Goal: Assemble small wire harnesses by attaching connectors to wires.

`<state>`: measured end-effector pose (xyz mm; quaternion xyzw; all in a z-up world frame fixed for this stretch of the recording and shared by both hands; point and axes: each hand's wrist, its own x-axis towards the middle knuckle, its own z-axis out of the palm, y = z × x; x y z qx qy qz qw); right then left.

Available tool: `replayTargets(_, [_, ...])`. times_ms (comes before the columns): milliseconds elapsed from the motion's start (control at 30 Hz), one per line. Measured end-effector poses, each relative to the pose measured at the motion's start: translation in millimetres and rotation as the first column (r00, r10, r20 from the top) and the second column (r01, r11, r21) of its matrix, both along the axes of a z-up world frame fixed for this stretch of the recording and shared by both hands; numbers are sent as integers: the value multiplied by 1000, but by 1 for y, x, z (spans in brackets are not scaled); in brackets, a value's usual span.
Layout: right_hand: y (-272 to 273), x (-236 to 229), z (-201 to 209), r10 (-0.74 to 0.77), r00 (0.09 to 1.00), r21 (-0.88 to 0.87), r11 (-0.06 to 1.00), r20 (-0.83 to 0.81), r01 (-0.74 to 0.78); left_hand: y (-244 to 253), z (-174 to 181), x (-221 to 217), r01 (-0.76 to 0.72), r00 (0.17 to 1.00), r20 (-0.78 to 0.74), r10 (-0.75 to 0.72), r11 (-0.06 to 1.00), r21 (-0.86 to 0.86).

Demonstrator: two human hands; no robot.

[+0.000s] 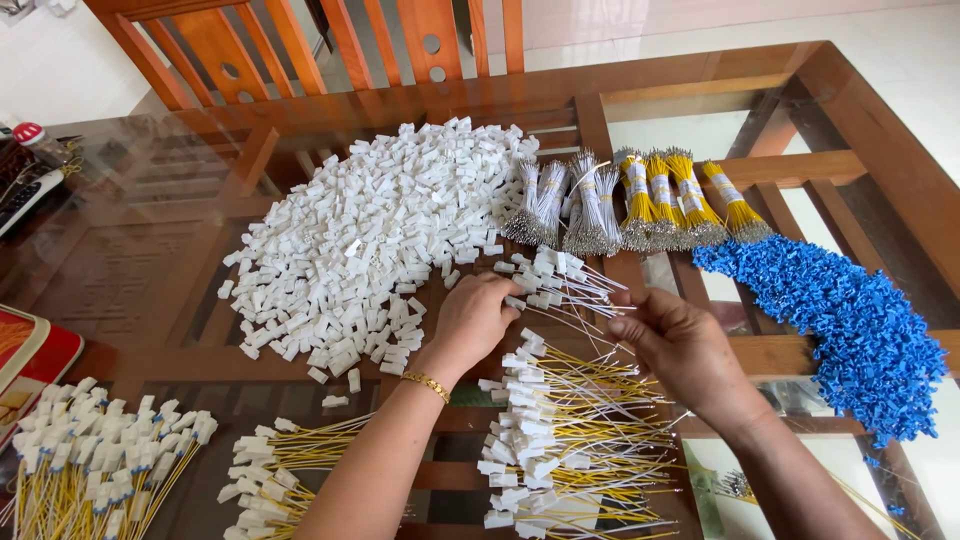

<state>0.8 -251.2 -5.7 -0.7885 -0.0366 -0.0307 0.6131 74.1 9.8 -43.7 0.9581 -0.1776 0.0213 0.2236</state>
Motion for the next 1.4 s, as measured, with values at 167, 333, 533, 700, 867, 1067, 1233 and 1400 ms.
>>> replayTargets(167, [6, -2, -15, 35, 999, 55, 998, 29, -37, -3, -4, -5, 31, 999, 26, -28, 992, -123])
replayTargets(333, [17, -13, 4, 26, 999, -22, 999, 30, -25, -5, 53, -52, -26, 992, -123, -36, 882, -471])
replayTargets(533, [31, -22, 18, 46, 998, -215, 976, 38, -36, -7, 44, -84, -184, 913, -318, -258, 436, -881])
replayTargets(700, [41, -38, 49, 118, 977, -387, 921, 178, -41, -4, 46, -88, -390, 800, -433, -415, 190, -901])
replayTargets(867, [37, -39, 46, 148, 953, -408, 913, 266, -28, -9, 47, -92, -400, 793, -431, -430, 165, -901])
replayTargets(1067, [36, -46, 51, 156, 940, -380, 924, 304, -30, -8, 37, -89, -428, 790, -418, -449, 85, -900])
replayTargets(1233, [36, -44, 48, 183, 909, -445, 895, 375, 3, -10, 38, -93, -411, 780, -393, -488, 74, -909])
replayTargets(1400, [37, -42, 50, 225, 916, -456, 888, 332, -53, -16, 43, -94, -433, 791, -466, -396, 175, -884])
